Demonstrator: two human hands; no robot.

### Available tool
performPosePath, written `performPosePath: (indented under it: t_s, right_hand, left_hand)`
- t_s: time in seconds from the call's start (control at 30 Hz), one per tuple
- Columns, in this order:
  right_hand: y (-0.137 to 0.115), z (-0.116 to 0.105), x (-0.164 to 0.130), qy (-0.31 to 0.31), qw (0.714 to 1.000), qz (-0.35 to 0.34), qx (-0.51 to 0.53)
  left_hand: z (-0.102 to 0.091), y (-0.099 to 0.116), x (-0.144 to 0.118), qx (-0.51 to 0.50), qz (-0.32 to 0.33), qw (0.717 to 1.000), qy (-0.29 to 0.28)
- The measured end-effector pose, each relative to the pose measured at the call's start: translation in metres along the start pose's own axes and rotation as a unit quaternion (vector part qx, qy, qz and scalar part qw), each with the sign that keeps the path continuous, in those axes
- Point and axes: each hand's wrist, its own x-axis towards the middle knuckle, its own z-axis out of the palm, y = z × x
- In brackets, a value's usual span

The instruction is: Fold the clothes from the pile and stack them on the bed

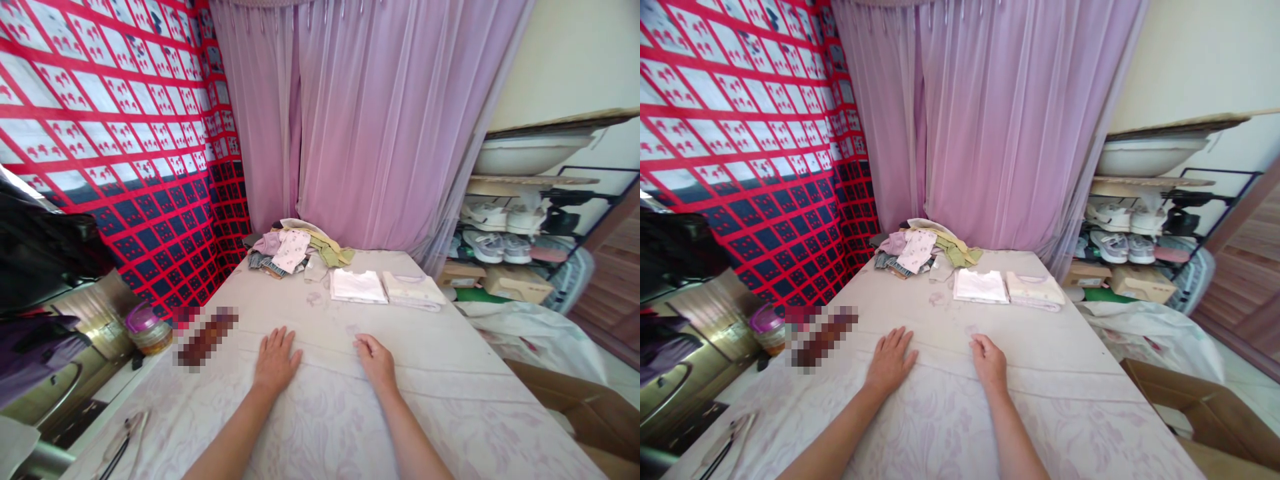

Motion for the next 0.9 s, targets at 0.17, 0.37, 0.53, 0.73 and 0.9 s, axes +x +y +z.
performPosePath:
  t_s: [0.17, 0.37, 0.53, 0.73, 0.9]
  right_hand:
    - [0.0023, 0.0013, 0.0006, 0.000, 1.000, 0.001, 0.001]
    - [0.0059, 0.0024, 0.0001, -0.006, 1.000, -0.007, -0.006]
    - [0.0059, 0.0026, -0.0007, -0.007, 1.000, -0.011, -0.012]
    - [0.0043, 0.0038, -0.0009, -0.021, 0.999, -0.008, -0.033]
    - [0.0035, 0.0042, -0.0033, -0.021, 0.998, -0.014, -0.054]
  left_hand:
    - [0.0001, -0.0006, 0.0004, -0.005, 0.000, 1.000, -0.001]
    - [0.0018, -0.0007, 0.0013, -0.014, -0.001, 1.000, 0.000]
    - [0.0016, -0.0007, 0.0022, -0.008, 0.000, 1.000, 0.003]
    - [0.0009, -0.0008, 0.0016, -0.002, -0.005, 1.000, -0.002]
    - [-0.0006, 0.0000, 0.0019, -0.005, -0.010, 1.000, -0.014]
